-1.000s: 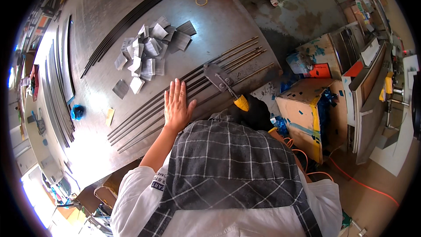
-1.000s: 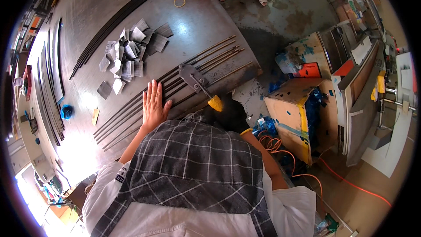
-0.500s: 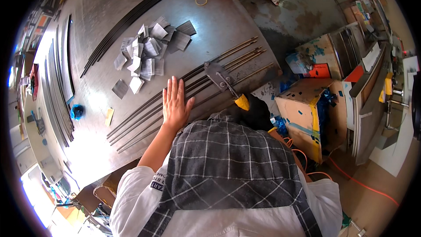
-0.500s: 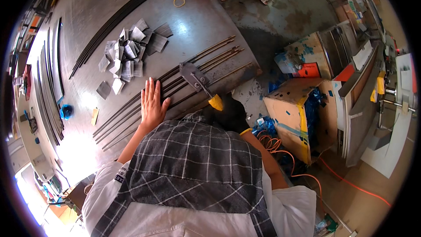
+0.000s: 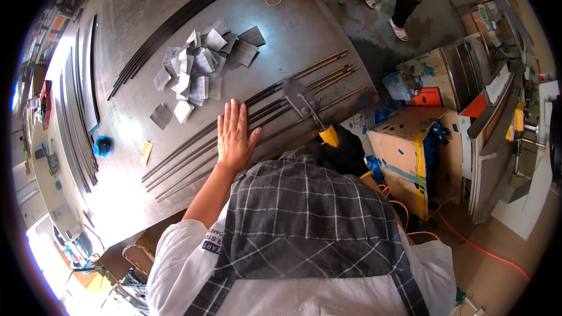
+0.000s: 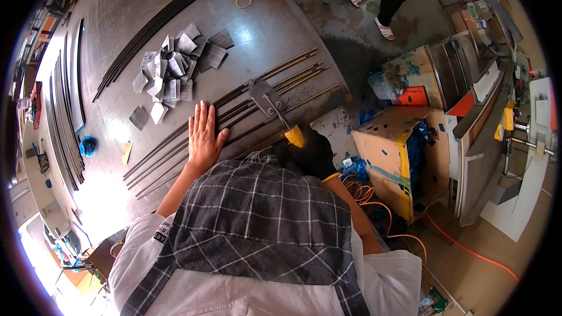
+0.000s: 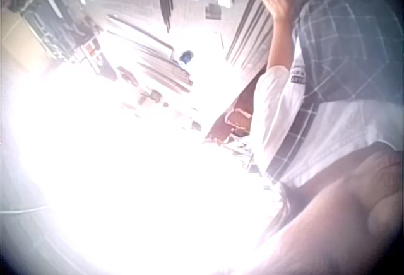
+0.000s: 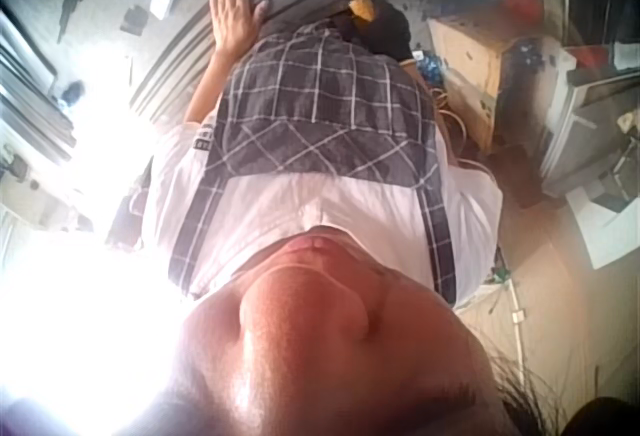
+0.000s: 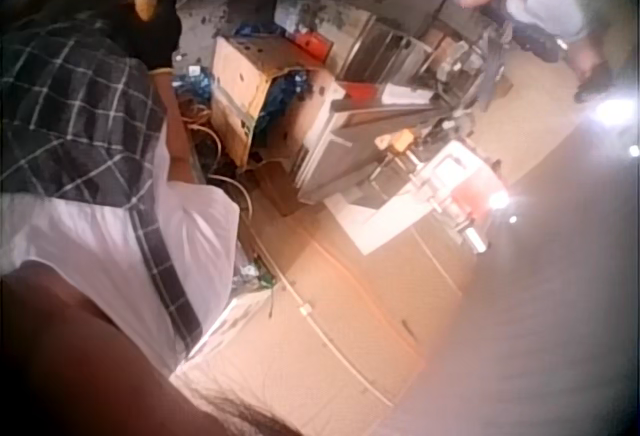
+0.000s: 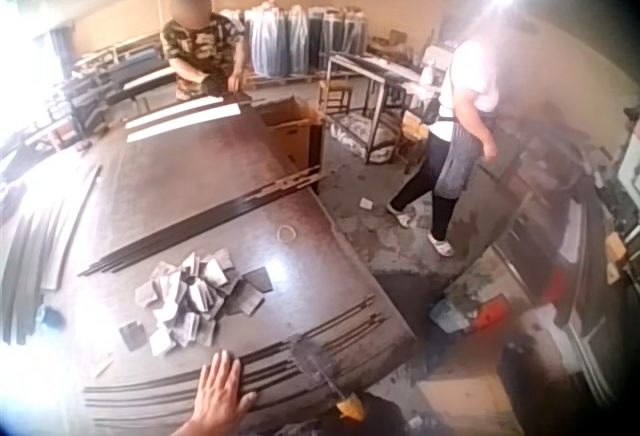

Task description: The person repeatedly picks up long, thin metal rods from a workbench, rubs them with a small abrasive pad, and places them back down. The person also uses a handheld power tool to grind the ends of the rods and wipes the workbench surface with a cloth.

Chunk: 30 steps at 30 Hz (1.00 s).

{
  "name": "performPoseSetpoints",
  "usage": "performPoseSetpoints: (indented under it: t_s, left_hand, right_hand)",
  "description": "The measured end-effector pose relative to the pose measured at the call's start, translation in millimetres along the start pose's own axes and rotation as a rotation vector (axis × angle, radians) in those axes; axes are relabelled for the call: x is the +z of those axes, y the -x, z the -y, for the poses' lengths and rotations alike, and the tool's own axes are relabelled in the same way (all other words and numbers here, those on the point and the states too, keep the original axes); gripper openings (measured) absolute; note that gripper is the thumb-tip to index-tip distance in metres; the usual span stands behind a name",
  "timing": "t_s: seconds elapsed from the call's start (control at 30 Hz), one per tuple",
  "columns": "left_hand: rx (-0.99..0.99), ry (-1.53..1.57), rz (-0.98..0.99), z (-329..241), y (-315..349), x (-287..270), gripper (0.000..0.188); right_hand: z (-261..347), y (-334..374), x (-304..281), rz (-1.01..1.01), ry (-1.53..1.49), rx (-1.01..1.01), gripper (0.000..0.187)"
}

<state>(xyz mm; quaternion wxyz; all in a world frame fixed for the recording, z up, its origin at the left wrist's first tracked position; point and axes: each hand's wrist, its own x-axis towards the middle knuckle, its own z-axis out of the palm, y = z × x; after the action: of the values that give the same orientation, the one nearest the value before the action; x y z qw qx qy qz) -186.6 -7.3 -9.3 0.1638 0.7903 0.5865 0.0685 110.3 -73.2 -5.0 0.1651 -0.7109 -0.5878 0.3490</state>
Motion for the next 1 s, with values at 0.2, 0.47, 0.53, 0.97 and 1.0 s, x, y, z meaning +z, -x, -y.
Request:
performPoseSetpoints:
  t_s: [0.2, 0.47, 0.53, 0.97, 1.0]
  left_hand:
    - [-0.003, 0.002, 0.005, 1, -2, -1, 0.070]
    - [0.001, -0.005, -0.002, 3, -1, 1, 0.071]
    - [-0.013, -0.017, -0.001, 3, 1, 1, 0.071]
    - [0.010, -0.017, -0.011, 2, -2, 1, 0.071]
    - [0.010, -0.016, -0.011, 2, -2, 1, 0.071]
  right_hand:
    - [27, -1, -13, 0.072, -0.005, 0.048, 0.058]
    - [23, -2, -9, 0.038, 0.017, -0.037, 0.060]
    - [17, -4, -4, 0.029, 0.016, -0.052, 0.060]
    - [9, 1, -7, -0.041, -0.017, 0.033, 0.058]
    - [9, 1, -7, -0.038, -0.026, 0.059, 0.057]
